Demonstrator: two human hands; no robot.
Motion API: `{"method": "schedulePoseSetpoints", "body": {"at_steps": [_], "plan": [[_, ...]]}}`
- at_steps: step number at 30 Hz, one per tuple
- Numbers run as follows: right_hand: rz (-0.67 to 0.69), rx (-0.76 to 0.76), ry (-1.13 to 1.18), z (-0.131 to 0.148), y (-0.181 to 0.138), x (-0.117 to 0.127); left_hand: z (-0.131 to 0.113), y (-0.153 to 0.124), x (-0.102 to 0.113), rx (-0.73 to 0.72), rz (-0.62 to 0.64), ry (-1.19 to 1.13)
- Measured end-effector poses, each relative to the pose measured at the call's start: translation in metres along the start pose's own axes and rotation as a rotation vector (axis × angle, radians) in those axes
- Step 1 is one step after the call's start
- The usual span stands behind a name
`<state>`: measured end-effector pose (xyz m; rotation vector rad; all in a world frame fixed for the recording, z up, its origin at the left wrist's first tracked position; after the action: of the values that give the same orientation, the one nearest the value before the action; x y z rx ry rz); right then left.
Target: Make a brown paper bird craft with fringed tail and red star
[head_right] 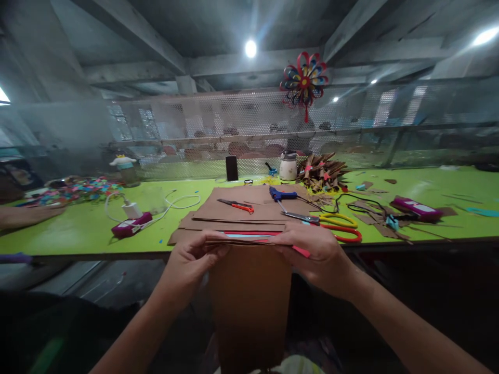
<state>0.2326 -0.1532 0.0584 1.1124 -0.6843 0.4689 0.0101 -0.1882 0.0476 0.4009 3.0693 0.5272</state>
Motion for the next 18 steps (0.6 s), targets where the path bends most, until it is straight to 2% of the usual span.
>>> {"method": "schedulePoseSetpoints", "body": {"at_steps": [8,18], "plan": [[-0.005,-0.012,-0.002,0.0013,-0.0033,-0.0007,-0.0039,-0.0018,-0.0045,-0.051,0.049,0.032],[0.058,-0.282,0.202,-0.0064,-0.0067,-0.0021,-0.0017,-0.0045,-0.0078,-0.114,-0.069,0.030]]}}
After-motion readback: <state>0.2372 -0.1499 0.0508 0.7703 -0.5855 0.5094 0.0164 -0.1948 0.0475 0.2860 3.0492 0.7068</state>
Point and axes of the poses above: each hand's wrist, its own y-axis towards the middle knuckle, its own x-axis out of the back of the hand, z = x × y, the point moved 2 cm from there along y, towards the middle knuckle, and after that the axes turned 11 degrees about z, right-handed, at the moved point
